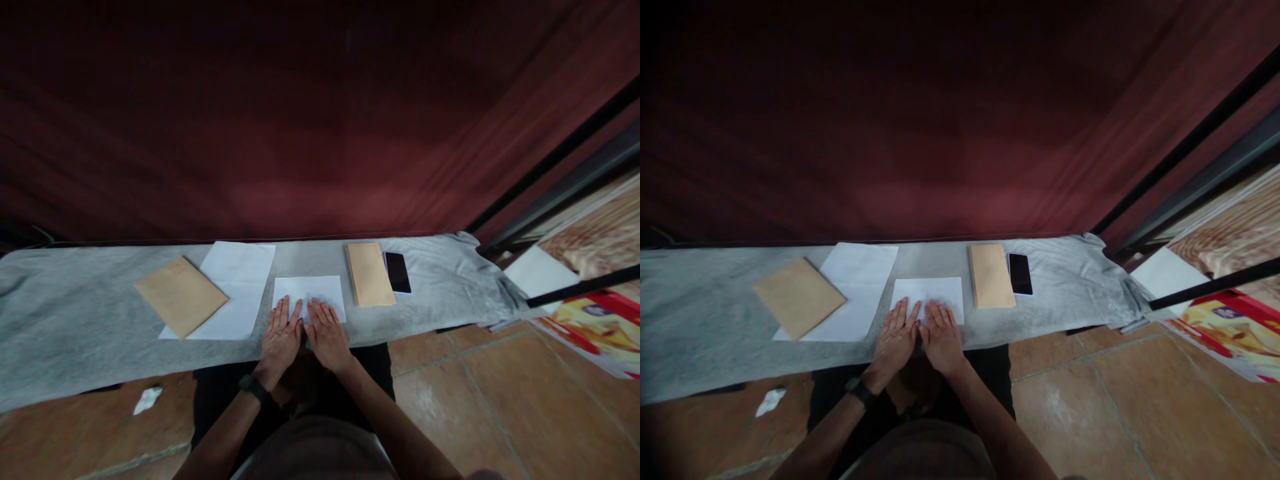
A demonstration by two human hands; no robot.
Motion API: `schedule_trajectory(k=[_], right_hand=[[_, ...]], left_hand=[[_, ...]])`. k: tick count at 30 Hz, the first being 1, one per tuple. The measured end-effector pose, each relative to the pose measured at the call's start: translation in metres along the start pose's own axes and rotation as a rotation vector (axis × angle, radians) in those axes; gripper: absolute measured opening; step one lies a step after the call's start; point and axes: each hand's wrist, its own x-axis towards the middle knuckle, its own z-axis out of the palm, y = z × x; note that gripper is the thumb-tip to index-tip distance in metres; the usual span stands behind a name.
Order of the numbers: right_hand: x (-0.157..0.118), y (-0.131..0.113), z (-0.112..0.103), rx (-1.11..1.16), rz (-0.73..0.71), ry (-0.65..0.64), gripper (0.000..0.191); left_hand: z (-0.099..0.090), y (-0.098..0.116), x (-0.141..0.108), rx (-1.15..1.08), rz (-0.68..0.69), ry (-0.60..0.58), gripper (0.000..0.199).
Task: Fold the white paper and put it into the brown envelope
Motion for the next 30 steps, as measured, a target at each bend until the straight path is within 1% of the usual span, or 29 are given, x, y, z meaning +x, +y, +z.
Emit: schedule_trajectory(k=[1, 3, 7, 10, 13, 15, 17, 19, 21, 25, 28, 30], right_hand=[[-0.002, -0.003, 0.001, 0.009, -0.029, -0.019, 0.049], [-0.008, -0.003, 0.004, -0.005, -0.035, -0.026, 0.051], [-0.020, 0.013, 0.002, -0.063, 0.018, 0.003, 0.057], [-0.024, 0.025, -0.003, -0.080, 0.033, -0.008, 0.058], [-0.025, 0.029, -0.005, -0.091, 0.048, -0.020, 0.059], [-0.025, 0.029, -0.004, -0.093, 0.057, -0.018, 0.059], [-0.025, 0.028, -0.004, -0.090, 0.057, -0.021, 0.058], [-0.025, 0.027, -0.003, -0.085, 0.058, -0.026, 0.057], [-0.024, 0.027, -0.004, -0.081, 0.059, -0.029, 0.056], [-0.024, 0.028, -0.005, -0.074, 0.055, -0.018, 0.056], [-0.024, 0.028, -0.004, -0.073, 0.052, -0.005, 0.057], [-0.024, 0.028, -0.003, -0.077, 0.052, 0.001, 0.057]], left_hand=[[-0.001, 0.000, 0.000, 0.001, 0.002, -0.003, 0.052], [-0.002, 0.000, -0.001, 0.000, 0.001, -0.003, 0.053], [-0.004, -0.002, -0.006, -0.013, -0.040, 0.013, 0.055], [-0.006, -0.003, -0.010, -0.035, -0.078, 0.041, 0.058], [-0.008, 0.005, -0.011, -0.042, -0.106, 0.084, 0.060], [-0.009, 0.016, -0.011, -0.045, -0.065, 0.073, 0.059], [-0.008, 0.027, -0.012, -0.053, 0.017, 0.009, 0.057], [-0.007, 0.033, -0.015, -0.052, 0.065, -0.055, 0.056], [-0.007, 0.032, -0.019, -0.036, 0.059, -0.072, 0.056], [-0.011, 0.018, -0.023, 0.008, 0.027, -0.043, 0.057], [-0.015, 0.015, -0.015, 0.022, -0.015, -0.033, 0.056], [-0.015, 0.019, -0.004, 0.006, 0.009, -0.036, 0.054]])
